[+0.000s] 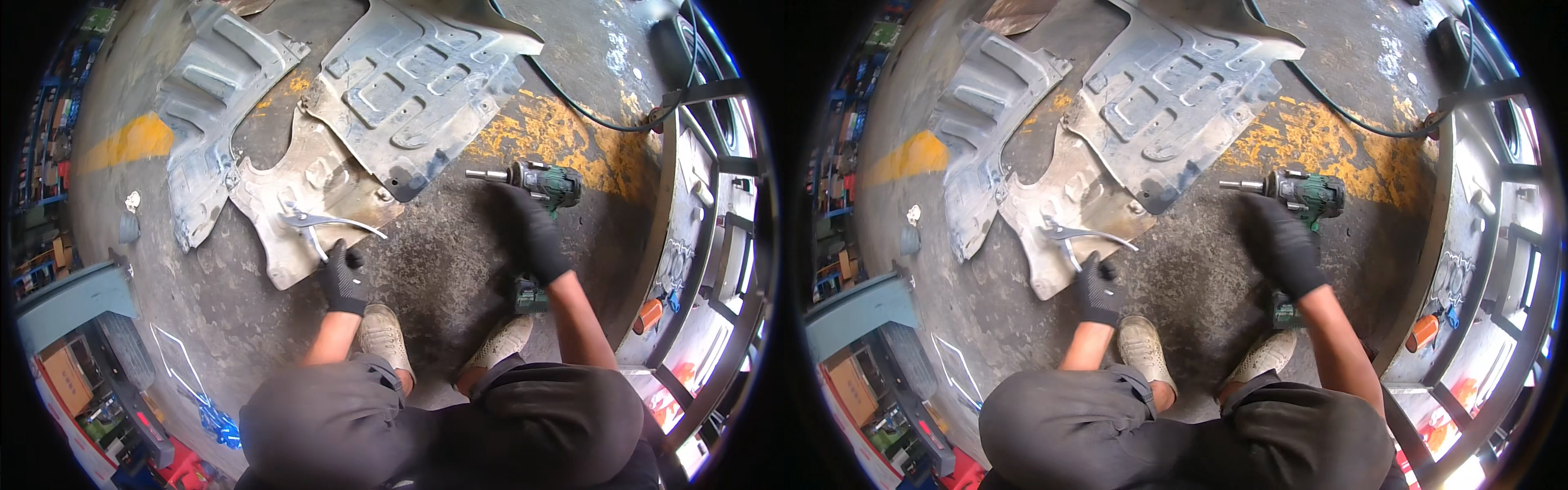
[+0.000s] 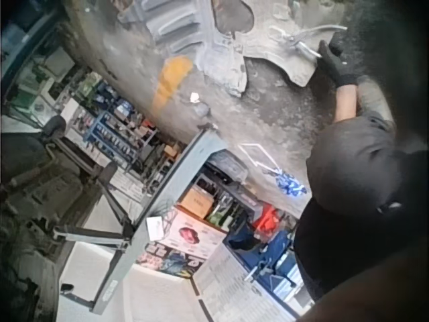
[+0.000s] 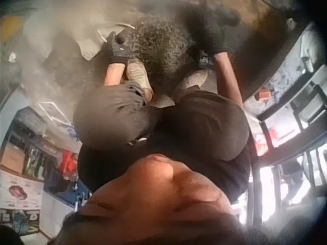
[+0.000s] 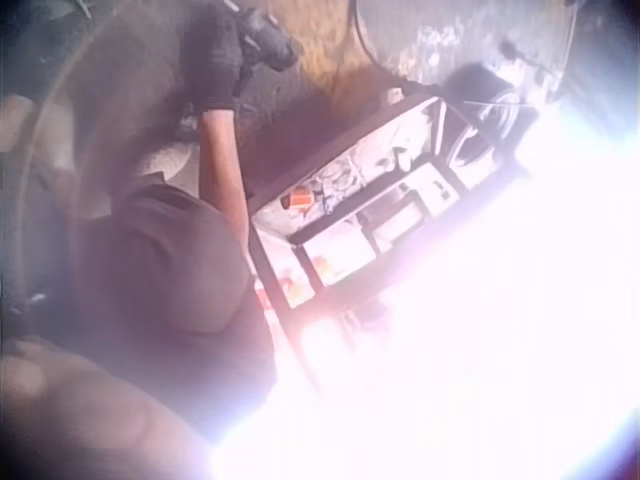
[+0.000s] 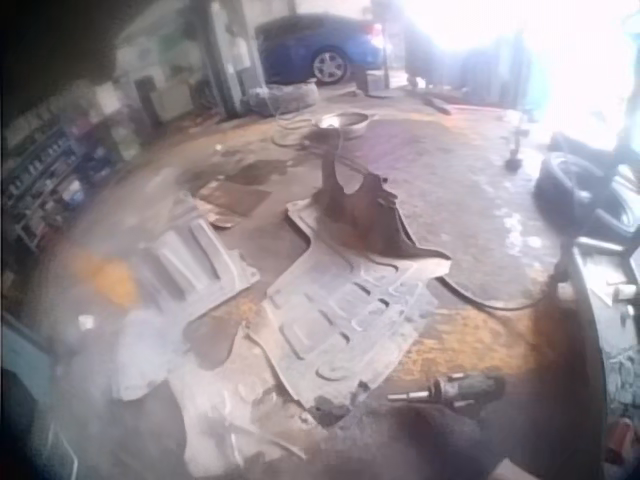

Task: The person walks through a garage, picks up a power drill and a wrench, then sits on the floor to work on a metal car part. They use the wrench to hold a bolt while using the drill to tighten it.

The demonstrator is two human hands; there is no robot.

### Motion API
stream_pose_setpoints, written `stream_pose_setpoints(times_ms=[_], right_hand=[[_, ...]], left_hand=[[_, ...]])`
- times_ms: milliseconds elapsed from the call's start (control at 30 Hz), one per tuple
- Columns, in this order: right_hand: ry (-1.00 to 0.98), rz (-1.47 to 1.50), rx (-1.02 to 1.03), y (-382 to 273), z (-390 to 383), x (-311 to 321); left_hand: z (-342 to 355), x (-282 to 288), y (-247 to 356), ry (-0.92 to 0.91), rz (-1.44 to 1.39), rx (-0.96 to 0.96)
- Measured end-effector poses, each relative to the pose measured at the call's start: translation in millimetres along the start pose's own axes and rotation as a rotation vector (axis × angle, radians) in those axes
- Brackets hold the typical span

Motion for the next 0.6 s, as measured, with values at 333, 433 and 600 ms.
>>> stream_pose_setpoints(times_ms=[333,433,600], right_hand=[[0.304,-0.169,0.915,-215.3,75.1,-23.6],[0.301,-0.161,0.911,-256.3,82.8,-24.3],[0.430,-0.016,0.566,-246.6,84.8,-4.7]], left_hand=[[-168.9,-39.6,238.9,-0.109,0.151,-0.493],[-205.3,-44.2,268.8,-0.102,0.206,-0.494],[-205.4,-42.6,279.0,-0.168,0.316,-0.412]])
Point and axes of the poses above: each hand's wrist, its own z-axis towards the middle knuckle, its own x-axis out of the back of the hand, y = z × x, the point moved 8 cm from there along z, towards the middle knuckle, and after that the axes turned 15 degrees about y, right-handed, at the moved point
